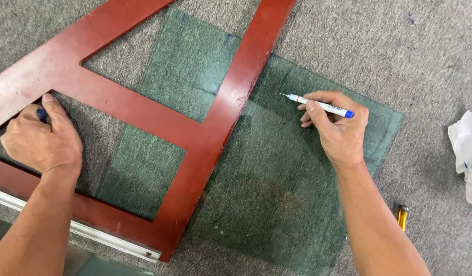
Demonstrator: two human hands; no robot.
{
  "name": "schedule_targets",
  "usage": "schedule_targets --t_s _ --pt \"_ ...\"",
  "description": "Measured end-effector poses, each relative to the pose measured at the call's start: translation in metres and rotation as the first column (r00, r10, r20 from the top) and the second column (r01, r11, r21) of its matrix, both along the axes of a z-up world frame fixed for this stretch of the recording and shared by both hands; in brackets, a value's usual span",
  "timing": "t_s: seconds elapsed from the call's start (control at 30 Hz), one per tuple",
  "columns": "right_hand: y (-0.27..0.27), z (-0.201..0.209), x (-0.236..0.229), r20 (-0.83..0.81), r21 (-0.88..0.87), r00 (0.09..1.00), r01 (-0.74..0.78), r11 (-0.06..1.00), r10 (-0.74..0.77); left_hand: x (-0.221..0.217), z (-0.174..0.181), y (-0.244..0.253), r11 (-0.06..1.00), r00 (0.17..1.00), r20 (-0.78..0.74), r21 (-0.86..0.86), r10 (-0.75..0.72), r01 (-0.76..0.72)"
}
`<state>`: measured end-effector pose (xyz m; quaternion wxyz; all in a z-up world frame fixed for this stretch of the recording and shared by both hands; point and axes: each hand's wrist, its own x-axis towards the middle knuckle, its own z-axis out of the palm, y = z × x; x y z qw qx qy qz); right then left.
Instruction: Using a large triangle square and a marker to draw lines on a glass sheet for fabrication.
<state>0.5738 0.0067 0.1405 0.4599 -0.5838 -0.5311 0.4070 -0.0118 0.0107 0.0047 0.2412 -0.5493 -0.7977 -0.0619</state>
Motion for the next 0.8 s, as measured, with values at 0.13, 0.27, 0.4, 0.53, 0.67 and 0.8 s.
schedule_targets --t_s 0.13,0.27,0.4,0.53,0.67,0.8 --pt "-0.006 0.001 0.004 0.009 -0.010 0.999 -0.037 0.999 0.037 0.000 0.002 0.000 1.000 1.000 0.001 0.002 -0.025 0.025" --pt "-0.013 0.000 0.010 -0.011 -0.028 0.995 -0.095 0.995 0.094 0.004 0.008 0.001 0.999 0.999 0.003 0.013 -0.039 0.038" --pt "-0.021 0.002 0.015 -0.005 -0.061 0.991 -0.132 0.989 0.132 -0.002 0.001 0.001 0.996 0.998 -0.020 0.054 -0.067 0.068" --pt "-0.027 0.006 0.018 -0.015 -0.096 0.987 -0.162 0.982 0.161 -0.010 -0.007 0.001 0.998 0.998 -0.026 0.027 -0.050 0.050" --pt "-0.034 0.002 0.028 -0.021 -0.122 0.975 -0.221 0.968 0.220 -0.008 -0.003 0.002 0.998 0.997 0.080 -0.059 0.018 -0.013" --pt "-0.042 0.002 0.035 -0.029 -0.146 0.967 -0.254 0.956 0.252 -0.006 0.000 0.004 0.998 1.000 0.008 -0.065 0.014 -0.014"
